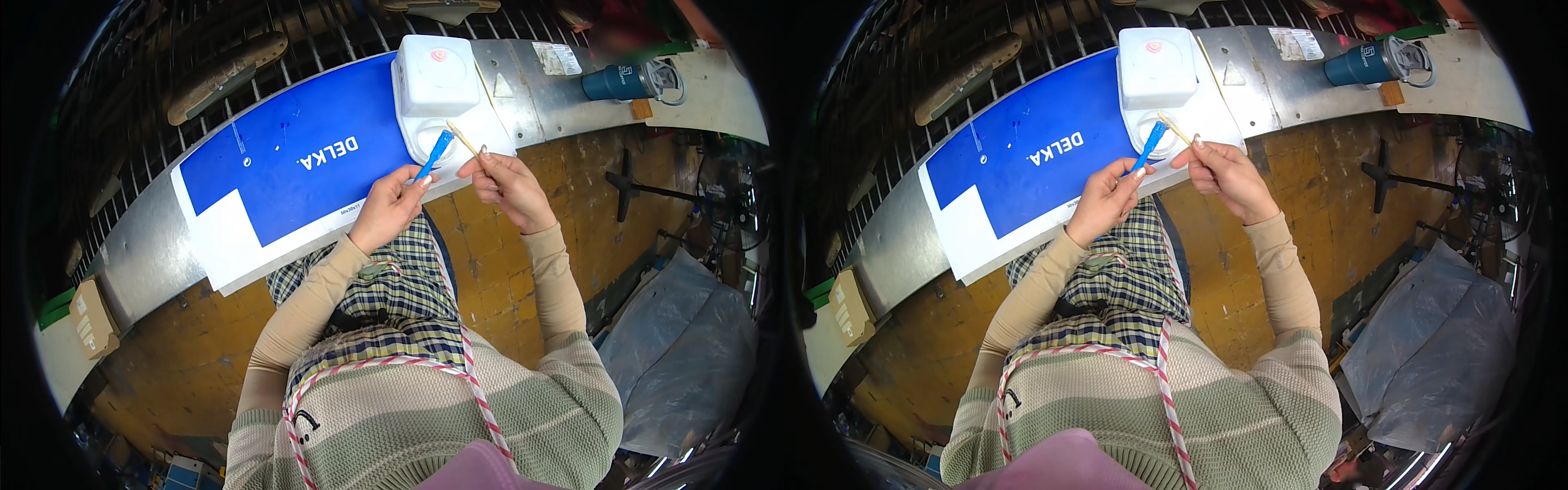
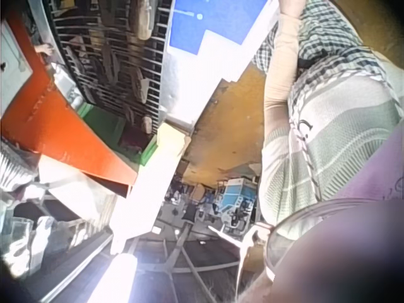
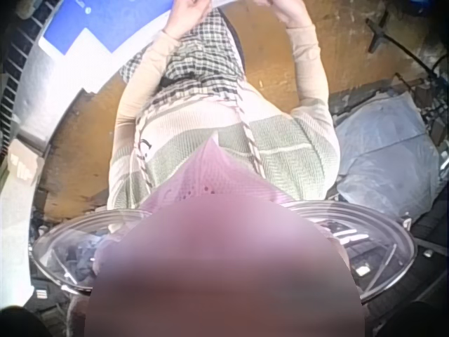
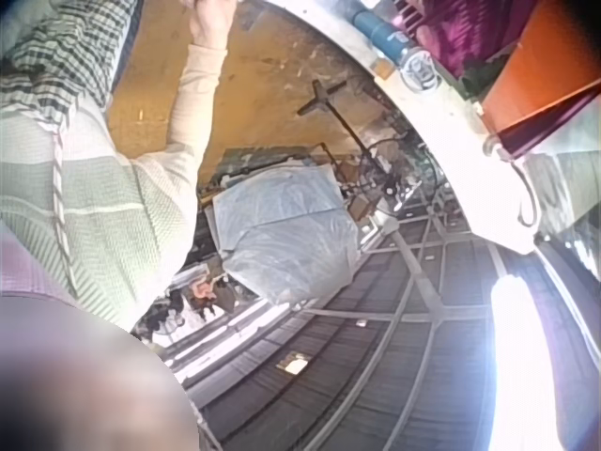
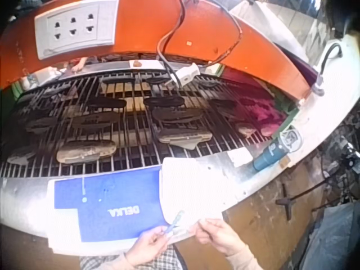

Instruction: The person picks up a shoe sole from a rack, inspects it, and applies glue to the sole using a brush. They repeat this process with another sole, applying glue to the edges and surface.

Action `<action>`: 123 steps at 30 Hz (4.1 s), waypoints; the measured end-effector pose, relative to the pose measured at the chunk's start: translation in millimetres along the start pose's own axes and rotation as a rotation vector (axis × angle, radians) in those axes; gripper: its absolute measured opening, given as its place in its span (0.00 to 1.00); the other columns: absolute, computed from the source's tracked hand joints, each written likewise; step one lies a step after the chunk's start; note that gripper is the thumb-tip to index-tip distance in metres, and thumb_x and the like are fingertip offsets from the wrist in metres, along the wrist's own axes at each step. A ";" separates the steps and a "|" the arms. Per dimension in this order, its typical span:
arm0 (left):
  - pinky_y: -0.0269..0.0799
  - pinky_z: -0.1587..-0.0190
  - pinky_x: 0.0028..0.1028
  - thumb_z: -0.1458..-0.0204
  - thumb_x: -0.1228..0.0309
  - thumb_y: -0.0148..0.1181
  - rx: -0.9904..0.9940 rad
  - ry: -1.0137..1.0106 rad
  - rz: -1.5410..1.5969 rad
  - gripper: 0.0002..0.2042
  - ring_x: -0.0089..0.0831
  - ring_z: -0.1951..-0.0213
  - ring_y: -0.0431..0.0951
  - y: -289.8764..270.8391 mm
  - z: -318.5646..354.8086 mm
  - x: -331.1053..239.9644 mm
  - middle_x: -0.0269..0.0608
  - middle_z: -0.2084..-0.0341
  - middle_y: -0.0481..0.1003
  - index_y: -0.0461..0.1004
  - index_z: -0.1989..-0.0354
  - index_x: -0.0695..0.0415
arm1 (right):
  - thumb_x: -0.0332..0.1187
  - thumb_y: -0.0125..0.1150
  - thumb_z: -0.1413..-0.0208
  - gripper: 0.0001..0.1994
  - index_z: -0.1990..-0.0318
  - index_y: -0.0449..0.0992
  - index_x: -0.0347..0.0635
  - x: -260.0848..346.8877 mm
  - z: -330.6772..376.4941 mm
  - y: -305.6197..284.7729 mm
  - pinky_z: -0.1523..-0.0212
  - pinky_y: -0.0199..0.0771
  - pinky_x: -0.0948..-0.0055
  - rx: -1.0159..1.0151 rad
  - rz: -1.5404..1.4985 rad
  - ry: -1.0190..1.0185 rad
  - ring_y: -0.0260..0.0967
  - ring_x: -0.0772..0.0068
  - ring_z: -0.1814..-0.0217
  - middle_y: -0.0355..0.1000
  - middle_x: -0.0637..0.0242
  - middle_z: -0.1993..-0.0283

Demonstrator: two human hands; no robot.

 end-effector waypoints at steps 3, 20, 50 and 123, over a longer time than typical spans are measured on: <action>0.47 0.86 0.17 0.31 0.61 0.44 -0.015 -0.034 0.024 0.16 0.12 0.89 0.54 2.0 3.1 -5.9 0.25 0.87 0.59 0.72 0.49 0.59 | 0.39 0.44 0.28 0.18 0.59 0.78 0.33 2.2 -0.3 3.8 0.76 0.50 0.81 -0.051 0.003 -0.065 0.47 0.84 0.77 0.55 0.78 0.79; 0.48 0.89 0.19 0.32 0.63 0.45 -0.051 -0.118 0.189 0.14 0.14 0.91 0.53 10.7 13.6 -15.4 0.27 0.86 0.60 0.72 0.58 0.61 | 0.27 0.60 0.40 0.04 0.64 0.77 0.36 -2.1 -2.5 35.0 0.72 0.68 0.64 -0.530 1.013 -0.726 0.70 0.56 0.74 0.71 0.55 0.73; 0.46 0.88 0.17 0.31 0.63 0.43 -0.151 -0.102 0.090 0.16 0.12 0.90 0.51 9.9 13.5 -25.0 0.24 0.85 0.59 0.75 0.52 0.60 | 0.21 0.67 0.48 0.07 0.61 0.81 0.36 -15.4 2.1 37.2 0.76 0.66 0.73 -0.572 1.017 -0.837 0.68 0.67 0.79 0.75 0.59 0.73; 0.71 0.64 0.21 0.42 0.68 0.64 -0.547 0.347 0.210 0.10 0.21 0.65 0.79 -46.3 18.8 -10.9 0.37 0.64 0.81 0.79 0.55 0.60 | 0.27 0.63 0.43 0.17 0.47 0.74 0.34 -20.3 -19.3 101.4 0.61 0.78 0.63 -0.212 0.850 -0.655 0.78 0.53 0.60 0.77 0.47 0.58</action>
Point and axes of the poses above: each hand's wrist, its own z-axis away from the middle knuckle, its own y-axis out of the palm, x = y × z, the point moved 2 cm from there along -z, towards the middle knuckle
